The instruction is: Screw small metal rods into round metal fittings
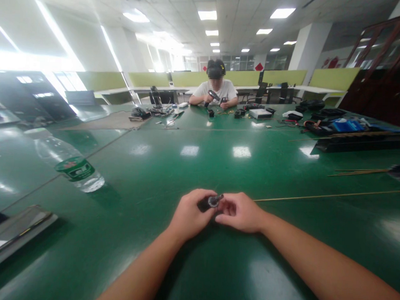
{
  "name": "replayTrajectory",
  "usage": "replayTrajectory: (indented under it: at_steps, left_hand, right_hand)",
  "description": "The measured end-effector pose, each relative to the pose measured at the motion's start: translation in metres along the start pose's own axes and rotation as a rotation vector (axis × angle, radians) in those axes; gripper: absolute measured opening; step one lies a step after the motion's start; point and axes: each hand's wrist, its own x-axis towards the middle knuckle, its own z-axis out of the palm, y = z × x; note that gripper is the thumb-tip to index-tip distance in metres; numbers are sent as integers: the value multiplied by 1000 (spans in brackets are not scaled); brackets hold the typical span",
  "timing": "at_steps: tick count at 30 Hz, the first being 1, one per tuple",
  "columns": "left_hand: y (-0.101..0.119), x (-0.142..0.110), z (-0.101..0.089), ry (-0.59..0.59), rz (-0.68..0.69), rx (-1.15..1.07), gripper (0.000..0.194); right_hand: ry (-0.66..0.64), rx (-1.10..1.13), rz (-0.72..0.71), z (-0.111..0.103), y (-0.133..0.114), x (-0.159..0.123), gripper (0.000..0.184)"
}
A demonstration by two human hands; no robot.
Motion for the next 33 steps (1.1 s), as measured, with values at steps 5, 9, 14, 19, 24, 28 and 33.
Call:
replayTrajectory:
  at_steps: [5, 9, 14, 19, 24, 28, 33]
  left_hand:
    - [0, 0, 0, -4, 7, 6, 22]
    - [0, 1, 1, -3, -5, 10, 21]
    - [0, 0, 2, 3, -22, 17, 23]
    - [0, 0, 2, 13, -14, 16, 23]
    - [2, 1, -1, 13, 12, 6, 22]
    - [4, 2, -3, 2, 30, -5, 23]
    - [3, 2, -3, 18, 29, 5, 27]
  right_hand:
    - [-7, -39, -5, 0, 1, 1, 24]
    - [3, -54, -12, 0, 1, 0, 23]
    - [6, -57, -10, 0, 1, 0, 21]
    - [0, -52, 2, 0, 0, 0, 19]
    - [49, -55, -8, 1, 0, 1, 15]
    - [139, -23, -10, 1, 4, 3, 11]
    - [223, 1, -10, 1, 6, 3, 27]
